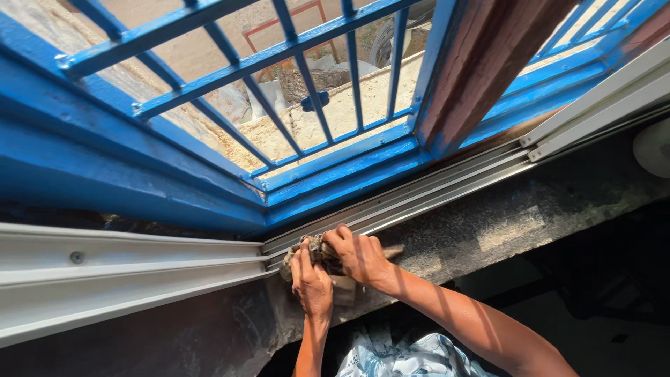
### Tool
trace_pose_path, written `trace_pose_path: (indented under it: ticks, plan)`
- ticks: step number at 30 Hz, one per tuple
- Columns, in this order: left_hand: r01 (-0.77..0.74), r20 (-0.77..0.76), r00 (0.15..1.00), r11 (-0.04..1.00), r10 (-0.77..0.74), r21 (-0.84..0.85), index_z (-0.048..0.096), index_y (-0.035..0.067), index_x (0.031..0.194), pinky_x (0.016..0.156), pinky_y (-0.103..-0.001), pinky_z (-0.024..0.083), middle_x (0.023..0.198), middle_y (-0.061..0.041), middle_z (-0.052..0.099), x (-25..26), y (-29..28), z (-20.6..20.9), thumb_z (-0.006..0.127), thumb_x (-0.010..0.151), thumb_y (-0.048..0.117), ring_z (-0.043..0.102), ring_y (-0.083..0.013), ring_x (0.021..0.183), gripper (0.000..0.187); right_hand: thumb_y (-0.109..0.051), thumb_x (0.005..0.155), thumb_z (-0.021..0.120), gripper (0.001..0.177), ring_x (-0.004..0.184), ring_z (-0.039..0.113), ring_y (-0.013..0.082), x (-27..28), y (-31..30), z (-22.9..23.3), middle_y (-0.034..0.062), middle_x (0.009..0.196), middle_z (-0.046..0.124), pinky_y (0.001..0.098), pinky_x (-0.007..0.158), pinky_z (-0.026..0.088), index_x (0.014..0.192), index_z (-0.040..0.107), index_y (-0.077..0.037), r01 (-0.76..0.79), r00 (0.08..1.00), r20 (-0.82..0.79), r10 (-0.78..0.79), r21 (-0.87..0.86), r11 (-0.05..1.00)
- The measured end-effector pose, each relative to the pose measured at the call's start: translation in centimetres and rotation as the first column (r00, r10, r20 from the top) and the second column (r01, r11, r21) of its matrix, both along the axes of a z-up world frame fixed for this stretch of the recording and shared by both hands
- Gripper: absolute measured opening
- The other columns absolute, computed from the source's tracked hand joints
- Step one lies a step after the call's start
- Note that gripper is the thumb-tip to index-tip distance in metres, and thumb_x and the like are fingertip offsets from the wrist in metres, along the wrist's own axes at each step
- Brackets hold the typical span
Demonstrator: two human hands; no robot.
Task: The person cleans the frame of a sliding window using a cloth and a liquid from a container.
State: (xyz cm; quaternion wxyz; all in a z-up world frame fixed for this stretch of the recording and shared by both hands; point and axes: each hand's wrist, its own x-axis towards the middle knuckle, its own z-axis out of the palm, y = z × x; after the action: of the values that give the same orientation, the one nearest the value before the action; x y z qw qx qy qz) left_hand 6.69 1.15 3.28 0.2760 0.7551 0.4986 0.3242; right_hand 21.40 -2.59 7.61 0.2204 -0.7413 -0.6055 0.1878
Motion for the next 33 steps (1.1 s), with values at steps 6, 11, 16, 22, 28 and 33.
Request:
trace_pose_path:
  ticks: [6,11,16,22,28,33]
  plan:
    - [0.157,-0.028,0.987,0.988,-0.157,-0.001,0.053,0.008,0.144,0.080,-0.045,0.059,0.127,-0.018,0.061,12.4,-5.3,1.6,0.057,0.084,-0.008,0.070,-0.0376,0.104,0.062,-0.003,0.078,0.070,0.048,0.079,0.075,0.0333,12.7,-7.2,-0.7,0.0085,0.115,0.066,0.0423,0.062,0.061,0.123,0.057,-0.013,0.154,0.984,0.075,-0.159,0.068,0.986]
    - [0.251,0.006,0.968,0.968,-0.251,0.021,0.054,0.006,0.144,0.075,-0.045,0.059,0.125,-0.018,0.063,21.4,-9.4,2.1,0.058,0.085,-0.007,0.071,-0.0380,0.100,0.060,-0.003,0.085,0.068,0.034,0.080,0.074,0.0350,22.0,-13.2,0.4,0.0067,0.110,0.071,0.0413,0.064,0.060,0.117,0.062,-0.014,0.267,0.955,0.079,-0.286,0.191,0.945]
    - [0.370,0.055,0.928,0.928,-0.368,-0.041,0.056,0.006,0.142,0.079,-0.047,0.059,0.124,-0.018,0.064,32.0,-13.6,2.6,0.056,0.086,-0.007,0.071,-0.0385,0.096,0.058,-0.001,0.091,0.058,0.031,0.085,0.073,0.0375,31.2,-18.5,1.3,0.0100,0.108,0.070,0.0434,0.068,0.061,0.121,0.060,-0.010,0.332,0.926,0.041,-0.376,0.389,0.859]
    - [0.397,0.011,0.917,0.916,-0.398,0.062,0.052,0.007,0.146,0.080,-0.048,0.057,0.124,-0.018,0.062,39.3,-17.2,1.6,0.060,0.088,-0.003,0.069,-0.0401,0.100,0.059,-0.006,0.090,0.062,0.036,0.087,0.071,0.0406,34.7,-21.5,0.9,0.0137,0.108,0.069,0.0491,0.071,0.058,0.125,0.061,-0.010,0.355,0.914,0.072,-0.399,0.330,0.875]
    - [0.529,0.056,0.847,0.849,-0.529,0.014,0.046,0.009,0.150,0.088,-0.043,0.059,0.137,-0.017,0.058,35.9,-16.5,2.6,0.068,0.089,0.006,0.068,-0.0371,0.109,0.065,0.003,0.082,0.058,0.055,0.088,0.068,0.0432,33.9,-21.2,1.4,0.0202,0.122,0.058,0.0498,0.067,0.057,0.136,0.059,-0.009,0.333,0.932,0.057,-0.359,0.261,0.906]
    - [0.540,0.080,0.836,0.840,-0.542,0.044,0.044,0.012,0.154,0.095,-0.040,0.060,0.145,-0.017,0.052,32.2,-17.9,4.9,0.075,0.090,0.017,0.068,-0.0362,0.117,0.071,0.005,0.085,0.055,0.039,0.097,0.070,0.0365,33.6,-21.1,-1.2,0.0136,0.112,0.064,0.0436,0.081,0.058,0.121,0.063,-0.007,0.414,0.910,-0.202,-0.363,0.381,0.827]
